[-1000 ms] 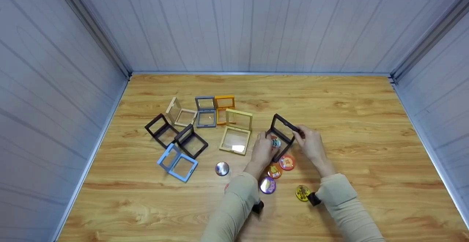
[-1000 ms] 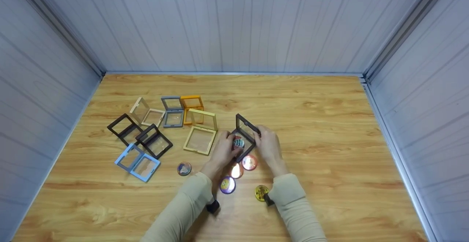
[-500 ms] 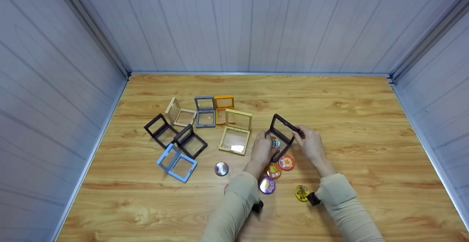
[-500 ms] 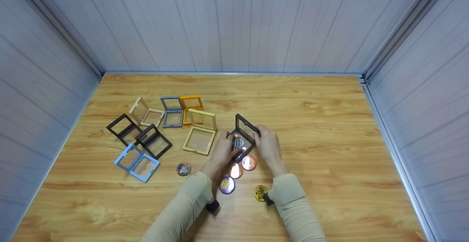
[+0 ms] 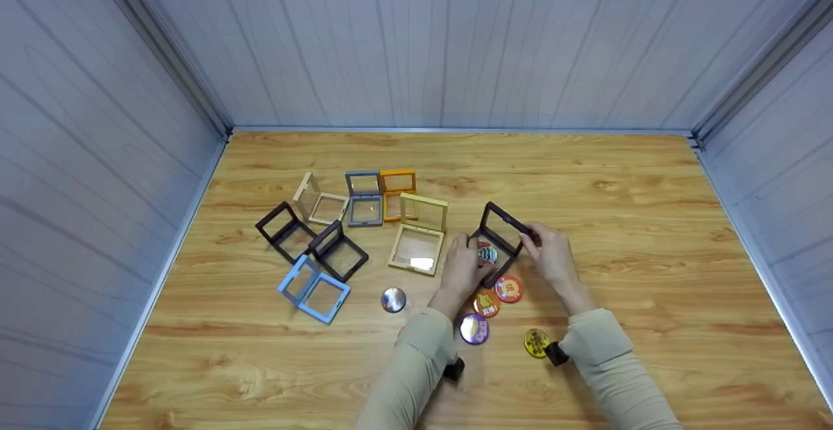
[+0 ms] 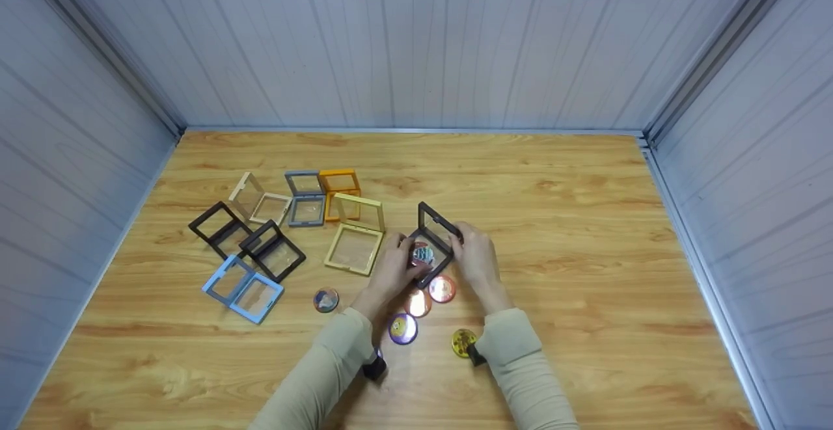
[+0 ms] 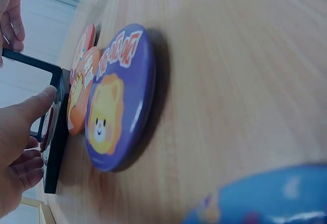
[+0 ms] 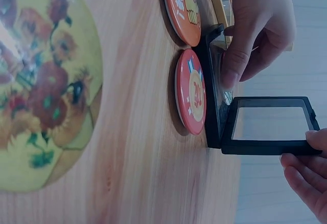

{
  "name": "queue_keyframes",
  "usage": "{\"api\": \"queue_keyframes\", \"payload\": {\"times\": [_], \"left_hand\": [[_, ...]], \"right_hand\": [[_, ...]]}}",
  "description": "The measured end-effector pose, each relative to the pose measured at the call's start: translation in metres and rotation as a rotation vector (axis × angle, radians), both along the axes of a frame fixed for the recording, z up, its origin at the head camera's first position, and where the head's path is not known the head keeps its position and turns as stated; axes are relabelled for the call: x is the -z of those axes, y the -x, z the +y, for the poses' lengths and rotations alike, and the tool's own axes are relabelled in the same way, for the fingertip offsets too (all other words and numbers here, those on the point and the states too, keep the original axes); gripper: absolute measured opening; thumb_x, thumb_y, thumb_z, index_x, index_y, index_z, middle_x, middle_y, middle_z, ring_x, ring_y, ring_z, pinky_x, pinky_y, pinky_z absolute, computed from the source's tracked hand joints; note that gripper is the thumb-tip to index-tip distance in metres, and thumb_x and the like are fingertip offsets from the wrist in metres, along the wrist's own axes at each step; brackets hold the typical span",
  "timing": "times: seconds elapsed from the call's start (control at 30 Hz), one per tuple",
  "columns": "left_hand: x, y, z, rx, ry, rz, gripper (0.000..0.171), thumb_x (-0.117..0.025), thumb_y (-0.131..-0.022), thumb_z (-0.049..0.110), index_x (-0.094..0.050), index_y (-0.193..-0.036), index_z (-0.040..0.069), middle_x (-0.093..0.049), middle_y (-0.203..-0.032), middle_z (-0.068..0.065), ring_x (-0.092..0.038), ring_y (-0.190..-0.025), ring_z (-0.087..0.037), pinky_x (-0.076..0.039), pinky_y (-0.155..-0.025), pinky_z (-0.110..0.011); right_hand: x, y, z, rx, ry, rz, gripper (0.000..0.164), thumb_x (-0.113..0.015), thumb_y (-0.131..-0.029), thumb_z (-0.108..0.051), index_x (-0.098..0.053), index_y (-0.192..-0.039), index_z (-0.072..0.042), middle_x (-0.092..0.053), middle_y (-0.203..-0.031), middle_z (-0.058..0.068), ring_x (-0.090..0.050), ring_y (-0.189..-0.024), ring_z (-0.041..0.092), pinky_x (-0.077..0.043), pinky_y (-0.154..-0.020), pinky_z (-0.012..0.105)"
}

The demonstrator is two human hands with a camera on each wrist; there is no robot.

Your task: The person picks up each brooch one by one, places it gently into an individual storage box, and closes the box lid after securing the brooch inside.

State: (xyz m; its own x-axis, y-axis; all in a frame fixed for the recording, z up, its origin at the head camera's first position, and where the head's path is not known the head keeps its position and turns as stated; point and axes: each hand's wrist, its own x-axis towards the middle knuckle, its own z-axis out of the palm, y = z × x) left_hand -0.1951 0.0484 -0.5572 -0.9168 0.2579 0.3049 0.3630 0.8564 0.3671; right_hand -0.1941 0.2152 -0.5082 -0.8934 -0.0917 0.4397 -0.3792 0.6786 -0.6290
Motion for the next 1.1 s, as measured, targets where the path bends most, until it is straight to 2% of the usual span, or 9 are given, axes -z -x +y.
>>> {"api": "queue_keyframes", "payload": {"times": [0.27,0.47,0.63,0.8,1.0,1.1], "left_hand": [[0.000,-0.003,-0.009,-0.018,0.018,-0.033,0.062,-0.070,-0.070,0.044,-0.055,-0.109,-0.002,-0.048,-0.104,-0.011,-0.046,-0.099,-0.023,-0.039,-0.088,-0.030],[0.000,-0.006,-0.019,-0.004,-0.041,-0.065,0.061,-0.072,-0.069,0.037,-0.053,-0.110,-0.004,-0.049,-0.107,-0.015,-0.048,-0.100,-0.026,-0.041,-0.087,-0.032],[-0.002,-0.006,-0.027,0.020,-0.127,-0.145,0.065,-0.076,-0.065,0.030,-0.051,-0.113,-0.007,-0.049,-0.108,-0.018,-0.048,-0.100,-0.029,-0.041,-0.088,-0.034],[-0.003,-0.006,-0.032,0.031,-0.133,-0.202,0.070,-0.079,-0.061,0.027,-0.051,-0.115,-0.008,-0.050,-0.105,-0.016,-0.048,-0.098,-0.027,-0.041,-0.087,-0.032],[-0.003,-0.006,-0.033,0.033,-0.107,-0.204,0.058,-0.079,-0.061,0.023,-0.056,-0.106,-0.006,-0.050,-0.098,-0.014,-0.048,-0.090,-0.024,-0.044,-0.081,-0.031],[-0.003,-0.005,-0.033,0.025,-0.123,-0.216,0.052,-0.079,-0.062,0.021,-0.057,-0.101,-0.005,-0.050,-0.100,-0.015,-0.049,-0.091,-0.025,-0.044,-0.081,-0.032]], "right_hand": [[-0.001,-0.001,0.000,0.000,-0.007,-0.013,0.012,-0.061,-0.080,0.002,-0.063,-0.090,0.007,-0.064,-0.076,0.017,-0.062,-0.067,0.026,-0.052,-0.061,0.033],[-0.001,-0.001,0.000,0.004,-0.009,-0.001,0.011,-0.062,-0.080,0.000,-0.063,-0.089,0.006,-0.064,-0.075,0.016,-0.061,-0.066,0.025,-0.052,-0.060,0.034],[-0.001,-0.001,-0.001,0.006,-0.003,0.008,0.010,-0.062,-0.080,0.001,-0.063,-0.088,0.006,-0.064,-0.074,0.015,-0.061,-0.065,0.024,-0.052,-0.059,0.034],[0.000,-0.002,0.000,0.005,0.007,0.005,0.009,-0.062,-0.079,0.001,-0.063,-0.087,0.006,-0.064,-0.073,0.014,-0.061,-0.065,0.024,-0.052,-0.058,0.033],[0.000,-0.002,-0.001,0.003,0.006,0.007,0.012,-0.063,-0.078,0.002,-0.063,-0.089,0.007,-0.064,-0.074,0.016,-0.061,-0.064,0.025,-0.052,-0.059,0.035],[0.000,-0.003,-0.001,-0.001,0.003,0.005,0.012,-0.063,-0.078,0.002,-0.063,-0.089,0.007,-0.064,-0.075,0.016,-0.061,-0.064,0.025,-0.051,-0.059,0.035]]}}
